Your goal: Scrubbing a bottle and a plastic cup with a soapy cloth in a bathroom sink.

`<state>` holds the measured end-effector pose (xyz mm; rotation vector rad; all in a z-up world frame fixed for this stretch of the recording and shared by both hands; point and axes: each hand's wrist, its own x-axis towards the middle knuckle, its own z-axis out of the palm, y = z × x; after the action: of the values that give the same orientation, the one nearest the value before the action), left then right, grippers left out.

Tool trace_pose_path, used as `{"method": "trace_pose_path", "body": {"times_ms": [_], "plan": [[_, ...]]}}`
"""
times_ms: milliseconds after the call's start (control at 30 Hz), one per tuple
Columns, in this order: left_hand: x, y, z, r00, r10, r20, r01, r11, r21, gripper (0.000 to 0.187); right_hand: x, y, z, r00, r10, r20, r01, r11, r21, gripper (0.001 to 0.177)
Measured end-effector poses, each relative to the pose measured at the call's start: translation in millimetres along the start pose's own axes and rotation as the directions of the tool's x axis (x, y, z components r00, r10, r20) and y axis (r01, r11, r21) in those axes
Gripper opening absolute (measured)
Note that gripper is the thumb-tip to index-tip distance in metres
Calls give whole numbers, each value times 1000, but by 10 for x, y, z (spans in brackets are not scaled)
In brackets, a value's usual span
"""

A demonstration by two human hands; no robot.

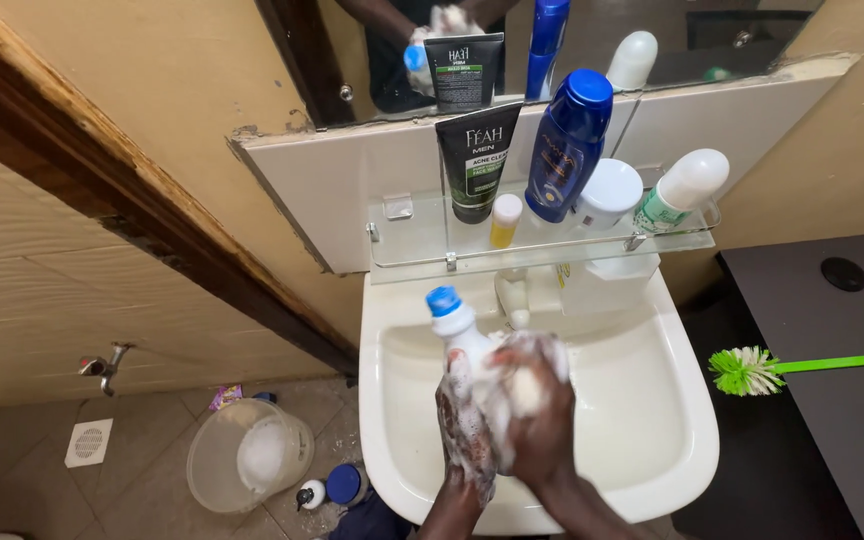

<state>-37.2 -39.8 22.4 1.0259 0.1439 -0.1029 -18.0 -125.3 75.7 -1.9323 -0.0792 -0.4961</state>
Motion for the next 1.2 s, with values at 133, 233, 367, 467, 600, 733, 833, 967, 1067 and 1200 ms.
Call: {"method": "trace_pose_path", "body": {"times_ms": [133, 233, 367, 467, 600, 733, 833, 967, 1067, 1200], "plan": [[50, 2, -75, 1000, 20, -3, -20, 998, 57, 55, -42, 352, 5, 976, -218, -10, 217, 974, -69, 20], [161, 70, -86, 999, 37, 4, -37, 994, 98, 56, 128, 693, 26, 997, -80, 16, 78, 990, 114, 31], [329, 170, -91, 996, 34, -86, -22, 991, 136, 49, 92, 540, 44, 994, 14, 112, -48, 950, 308, 46], [443, 253, -157, 952, 33, -304, 17, 987, 160, 37, -145, 416, 65, 985, -10, 169, -28, 975, 220, 47], [617, 287, -191, 851, 38, -524, 67, 982, 179, 32, -450, 781, -5, 959, 141, 246, -145, 989, -3, 39], [673, 104, -211, 851, -46, -524, 6, 997, -77, 32, -260, 594, -113, 817, 537, 210, -576, 772, 268, 36], [774, 13, -267, 852, -118, -509, -63, 944, -324, 33, -300, 412, -9, 737, 646, 198, -641, 573, 510, 35], [811, -127, -282, 858, -132, -497, -52, 940, -338, 32, -531, 277, 172, 998, 66, -13, -61, 966, 251, 31], [833, -124, -386, 855, -127, -502, -60, 939, -339, 32, -539, 237, 222, 994, 107, -17, -105, 990, 97, 21], [871, -149, -500, 851, -122, -511, -74, 935, -347, 31, -448, 134, 202, 968, 242, -59, -239, 969, 59, 17]]}}
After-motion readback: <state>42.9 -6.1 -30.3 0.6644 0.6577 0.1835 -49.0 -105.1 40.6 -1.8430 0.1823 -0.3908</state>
